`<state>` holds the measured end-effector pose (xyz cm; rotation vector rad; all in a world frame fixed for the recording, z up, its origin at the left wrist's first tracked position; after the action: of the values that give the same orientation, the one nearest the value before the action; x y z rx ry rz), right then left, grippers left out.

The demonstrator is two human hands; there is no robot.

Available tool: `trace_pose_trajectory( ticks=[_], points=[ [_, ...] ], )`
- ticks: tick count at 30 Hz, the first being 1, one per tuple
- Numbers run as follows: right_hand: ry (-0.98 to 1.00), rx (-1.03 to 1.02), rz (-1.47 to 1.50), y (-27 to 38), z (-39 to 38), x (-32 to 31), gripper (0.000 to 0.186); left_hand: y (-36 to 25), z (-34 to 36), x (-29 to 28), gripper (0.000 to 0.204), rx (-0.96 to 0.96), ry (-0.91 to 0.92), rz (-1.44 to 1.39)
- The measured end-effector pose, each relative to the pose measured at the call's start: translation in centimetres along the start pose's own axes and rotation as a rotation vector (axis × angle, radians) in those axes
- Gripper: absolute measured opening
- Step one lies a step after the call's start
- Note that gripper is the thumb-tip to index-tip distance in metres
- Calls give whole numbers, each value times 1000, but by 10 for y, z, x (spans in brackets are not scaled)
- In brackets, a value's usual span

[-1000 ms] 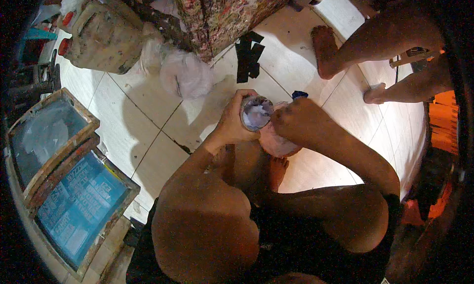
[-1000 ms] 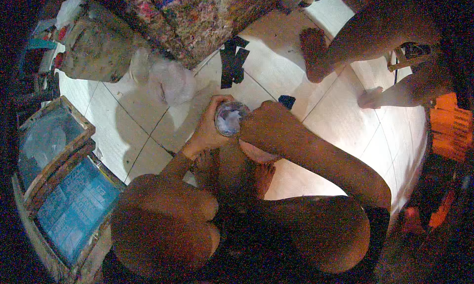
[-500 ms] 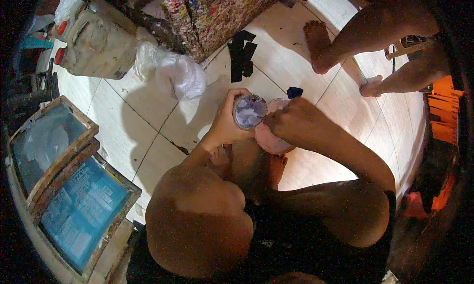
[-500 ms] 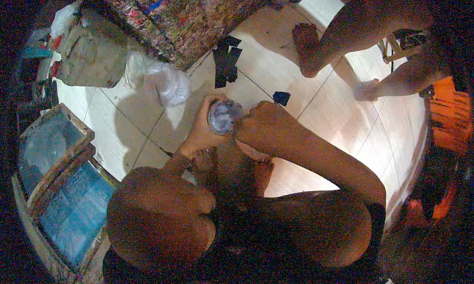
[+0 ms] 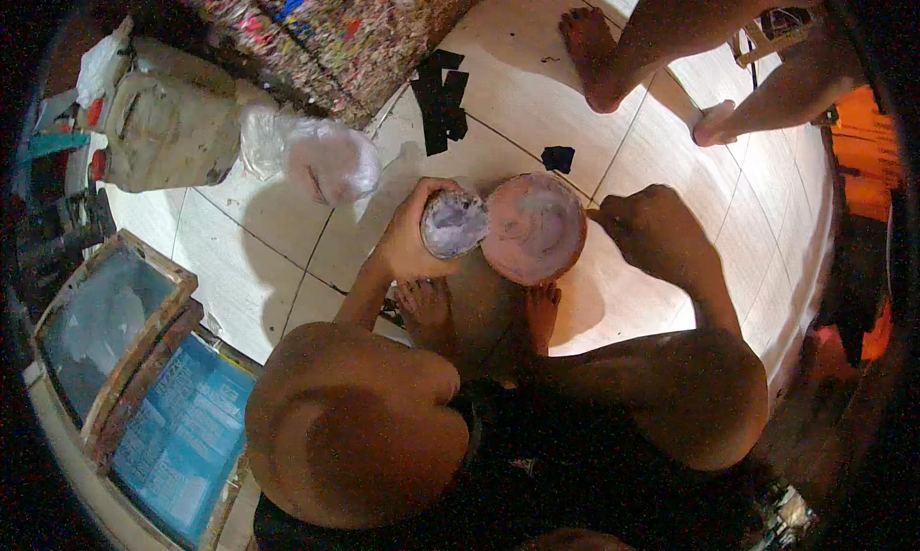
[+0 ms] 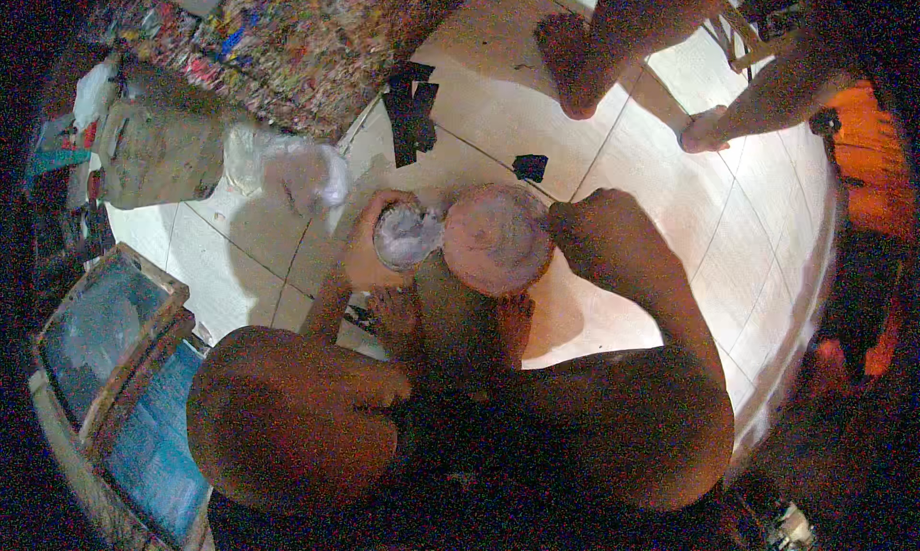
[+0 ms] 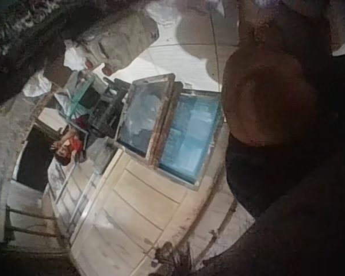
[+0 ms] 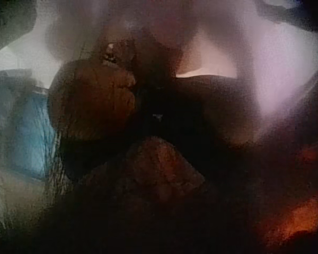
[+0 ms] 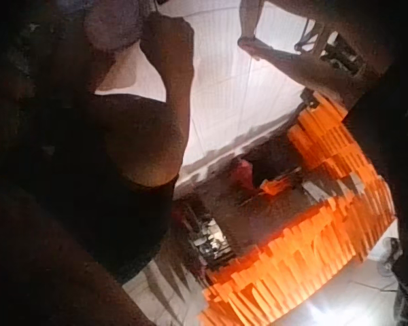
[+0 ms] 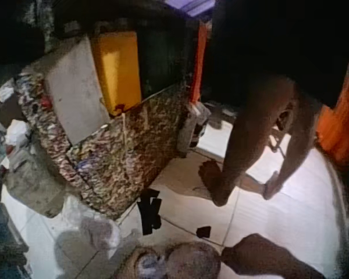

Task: The person sits on the floor and mixes a purple substance in a small bucket using a stick. They transfer the mixture between the bucket and a smaller container, then place the bucket on the floor and handle a plastic bag.

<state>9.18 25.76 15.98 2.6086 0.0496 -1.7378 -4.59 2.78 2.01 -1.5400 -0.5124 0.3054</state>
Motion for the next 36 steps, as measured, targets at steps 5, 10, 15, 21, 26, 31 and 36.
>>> trace_pose_trajectory(
  ticks=[5,10,15,21,26,31,36],
  points=[
    [123,16,-229,31,34,87,13,5,6,-3,84,-67,179,-54],
    [-47,9,-96,76,37,115,14,37,17,1,81,-178,161,-207],
    [3,-182,-70,89,20,113,13,36,12,-2,77,-144,150,-160],
    [-61,20,-83,46,29,67,11,37,5,1,76,-95,166,-218],
    [-57,21,-32,50,41,73,14,34,3,1,78,-126,151,-187],
    [-41,-180,-58,86,16,97,11,37,-3,4,77,-86,104,-233],
    [38,-423,-77,81,-3,113,9,38,-3,9,77,-34,127,-241]
  ],
)
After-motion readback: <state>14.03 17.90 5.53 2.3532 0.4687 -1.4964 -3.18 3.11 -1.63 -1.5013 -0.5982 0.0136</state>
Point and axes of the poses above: each hand's wrist, its own z-axis towards the middle knuckle, its own x-axis out of the palm, y = z × x, the point moved 4 cm from there along z, towards the middle knuckle, and after that the axes turned 15 degrees about -z, right-handed, at the moved point
